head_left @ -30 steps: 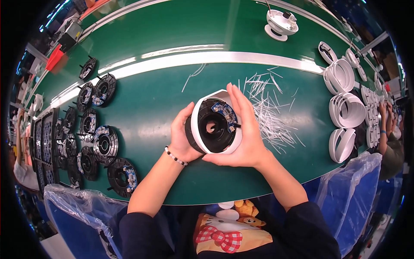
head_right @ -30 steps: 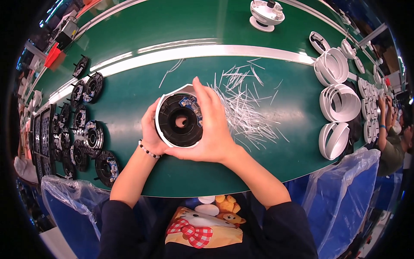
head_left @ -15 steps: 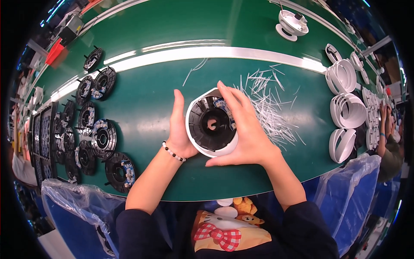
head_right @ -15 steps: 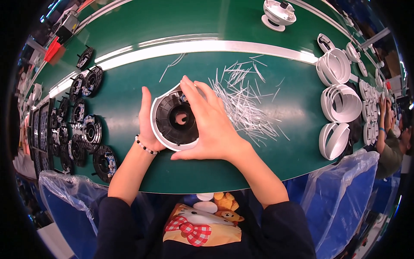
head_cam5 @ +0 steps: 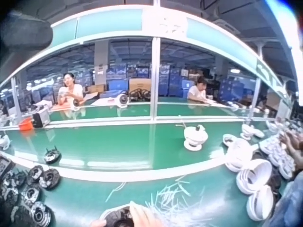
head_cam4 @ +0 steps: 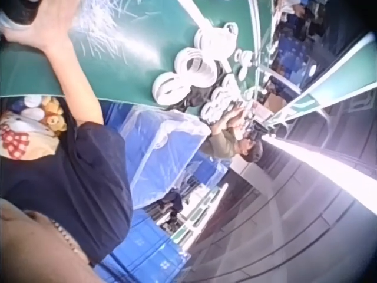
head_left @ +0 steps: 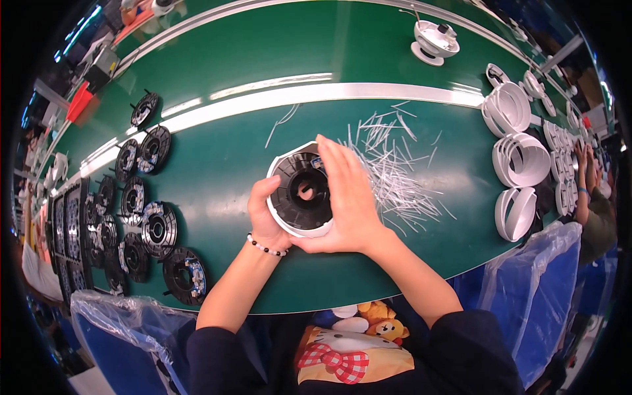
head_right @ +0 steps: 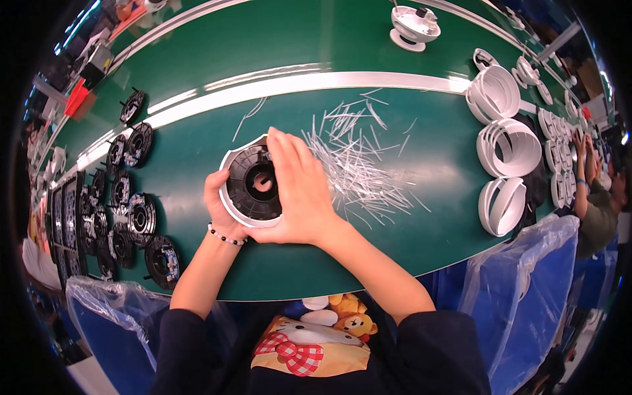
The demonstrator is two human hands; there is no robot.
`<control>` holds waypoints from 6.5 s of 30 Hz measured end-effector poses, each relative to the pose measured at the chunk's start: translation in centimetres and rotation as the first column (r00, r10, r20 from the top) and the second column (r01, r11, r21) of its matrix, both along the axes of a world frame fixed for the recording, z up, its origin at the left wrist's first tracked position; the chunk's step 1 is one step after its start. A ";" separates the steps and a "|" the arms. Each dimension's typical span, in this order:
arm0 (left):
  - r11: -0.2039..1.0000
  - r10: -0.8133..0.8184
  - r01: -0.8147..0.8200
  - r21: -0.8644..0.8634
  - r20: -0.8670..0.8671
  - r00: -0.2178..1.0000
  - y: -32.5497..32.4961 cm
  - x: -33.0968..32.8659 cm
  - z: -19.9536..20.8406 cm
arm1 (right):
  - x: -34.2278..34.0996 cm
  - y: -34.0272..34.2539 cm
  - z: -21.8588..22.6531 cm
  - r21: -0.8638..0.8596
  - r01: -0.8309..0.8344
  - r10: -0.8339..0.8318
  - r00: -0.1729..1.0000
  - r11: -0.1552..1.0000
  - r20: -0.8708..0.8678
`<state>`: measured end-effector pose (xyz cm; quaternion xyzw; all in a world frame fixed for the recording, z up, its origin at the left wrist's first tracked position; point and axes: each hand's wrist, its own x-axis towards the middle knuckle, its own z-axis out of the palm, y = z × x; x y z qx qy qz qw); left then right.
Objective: Assemble light fixture components by fitting plastic housings onto internal electronic units on a production line.
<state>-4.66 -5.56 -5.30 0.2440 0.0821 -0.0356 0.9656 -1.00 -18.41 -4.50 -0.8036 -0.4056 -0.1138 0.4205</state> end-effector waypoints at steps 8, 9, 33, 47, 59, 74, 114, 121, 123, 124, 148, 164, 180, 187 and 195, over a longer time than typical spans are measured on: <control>0.999 0.023 -0.026 -0.037 -0.086 0.996 -1.4 2.9 0.5 | 1.2 -3.1 1.1 0.044 0.014 -0.019 0.994 0.999 0.109; 1.000 -0.024 0.022 -0.020 -0.124 0.992 -1.9 4.0 0.1 | 1.2 -4.4 1.4 0.065 0.039 -0.046 0.993 0.997 0.107; -0.497 -0.443 -0.202 0.844 -0.047 0.895 12.1 12.2 7.5 | -3.2 -28.0 -1.0 0.206 0.946 -0.916 0.164 0.252 0.367; -0.682 -0.369 0.189 0.707 -0.555 0.746 16.7 -6.6 6.0 | -8.6 -5.8 2.4 -0.074 -0.250 0.260 0.946 0.965 0.193; -0.780 -0.341 -0.251 0.573 -0.053 0.939 9.4 -0.9 5.3 | -6.7 -5.3 3.8 -0.548 -0.061 0.039 0.998 0.835 -0.051; 0.435 -0.101 0.130 0.891 -0.095 0.990 4.8 4.6 4.0 | -1.8 -6.4 4.3 0.022 0.263 -0.260 0.961 0.964 -0.095; 0.952 -0.285 0.292 -0.093 0.085 0.955 0.6 2.5 -0.1 | 1.9 -2.8 0.8 0.384 -0.044 0.216 0.883 0.922 -0.418; 0.953 -0.273 0.282 -0.109 0.083 0.958 1.0 2.5 -1.1 | 0.4 -1.5 0.9 0.077 0.009 0.001 0.992 0.997 -0.127; 0.968 -0.234 0.233 -0.093 -0.003 0.972 0.6 2.4 -1.2 | 0.2 -1.2 0.6 0.021 0.026 -0.024 0.998 0.999 -0.064; 0.968 -0.234 0.233 -0.096 -0.004 0.972 0.5 2.4 -1.2 | 0.2 -1.2 0.5 -0.032 0.048 -0.048 0.999 0.998 0.003; 0.997 -0.068 0.066 0.028 0.091 0.994 1.4 3.3 0.6 | 1.4 -1.6 0.4 0.006 0.039 -0.039 0.999 0.999 -0.027; 0.659 0.668 -0.548 0.515 -0.067 0.741 22.7 20.6 -3.1 | 2.2 -25.4 -1.8 -0.277 0.923 -0.905 0.340 0.269 0.255; -0.646 0.185 0.089 0.758 0.042 0.982 9.2 27.8 -1.8 | 1.0 -22.4 2.3 0.134 0.952 -0.927 0.226 0.275 0.299; -0.122 0.314 -0.290 0.949 0.314 0.896 9.6 20.9 -1.7 | -3.3 -8.8 4.3 -0.108 0.162 -0.108 0.915 0.981 0.388; 0.375 0.426 -0.478 0.794 0.310 0.850 7.2 5.9 -1.0 | -6.6 0.6 -0.1 -0.282 -0.094 0.149 0.972 0.955 0.183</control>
